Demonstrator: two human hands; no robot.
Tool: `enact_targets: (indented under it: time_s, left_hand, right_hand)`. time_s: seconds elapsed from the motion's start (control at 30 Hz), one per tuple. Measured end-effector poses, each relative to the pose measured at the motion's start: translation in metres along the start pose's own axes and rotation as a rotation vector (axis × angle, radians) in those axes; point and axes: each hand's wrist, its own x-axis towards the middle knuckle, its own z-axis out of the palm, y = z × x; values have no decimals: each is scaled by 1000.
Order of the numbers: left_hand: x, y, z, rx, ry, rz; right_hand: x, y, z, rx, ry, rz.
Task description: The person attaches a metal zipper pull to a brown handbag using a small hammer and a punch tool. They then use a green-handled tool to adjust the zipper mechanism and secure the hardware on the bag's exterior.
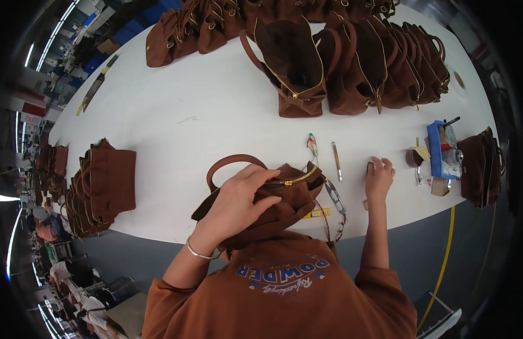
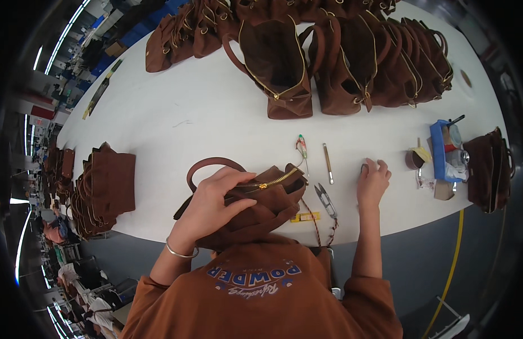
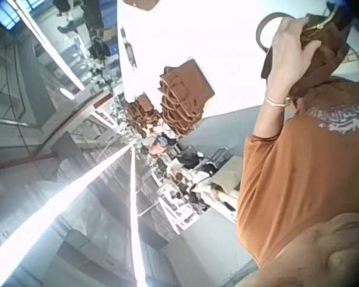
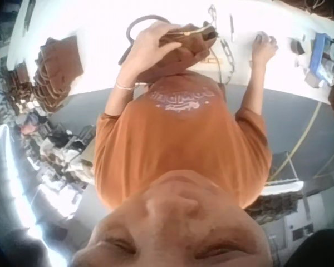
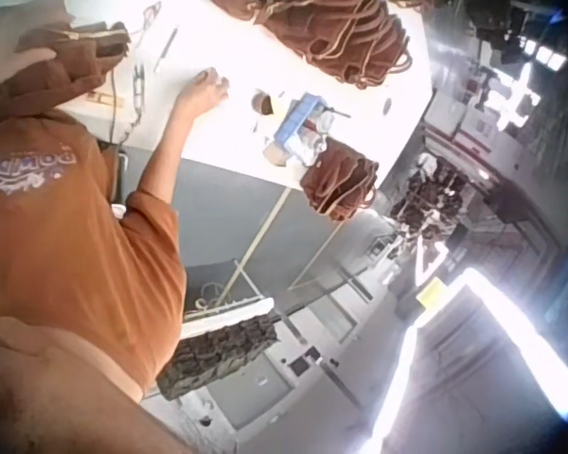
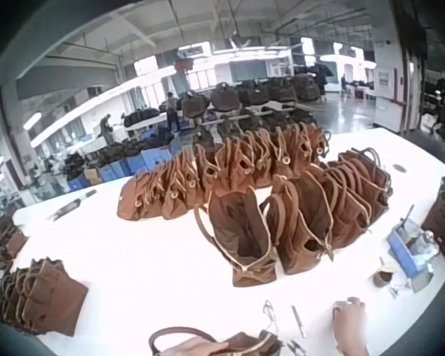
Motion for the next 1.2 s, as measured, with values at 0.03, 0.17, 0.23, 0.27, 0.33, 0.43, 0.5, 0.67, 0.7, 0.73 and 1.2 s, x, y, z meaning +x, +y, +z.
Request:
enact_targets:
  time_s: [0.03, 0.17, 0.23, 0.27, 0.33, 0.43, 0.5, 0.67, 0.7, 0.73, 1.2]
  left_hand:
    - [-5, -2, 1, -14, 61, -6]
    - [-22, -6, 8, 144, 369, 114]
    - [-32, -8, 16, 155, 391, 147]
    - [-35, -10, 19, 161, 405, 164]
    - [-33, -10, 21, 254, 389, 189]
    - [-32, 1, 18, 339, 382, 147]
    - [-31, 6, 15, 396, 365, 124]
    - [-34, 10, 5, 76, 119, -80]
    - [-34, 12, 3, -20, 54, -135]
    - [-33, 11, 1, -48, 22, -98]
    - [-6, -13, 12, -734, -693, -422]
  right_hand:
    - [6, -9, -10, 101, -15, 39]
    - [32, -69, -84, 744, -220, 253]
    - [39, -106, -122, 1048, -322, 243]
    - [38, -123, -137, 1131, -337, 164]
    - [36, -144, -151, 1184, -307, -71]
    - [36, -166, -148, 1126, -266, -203]
    - [32, -173, -146, 1093, -262, -220]
    - [25, -173, -136, 1081, -290, -229]
    - [24, -173, -135, 1079, -291, -228]
    - [23, -172, -135, 1077, -291, -226]
    - [9, -109, -151, 1243, -496, 142]
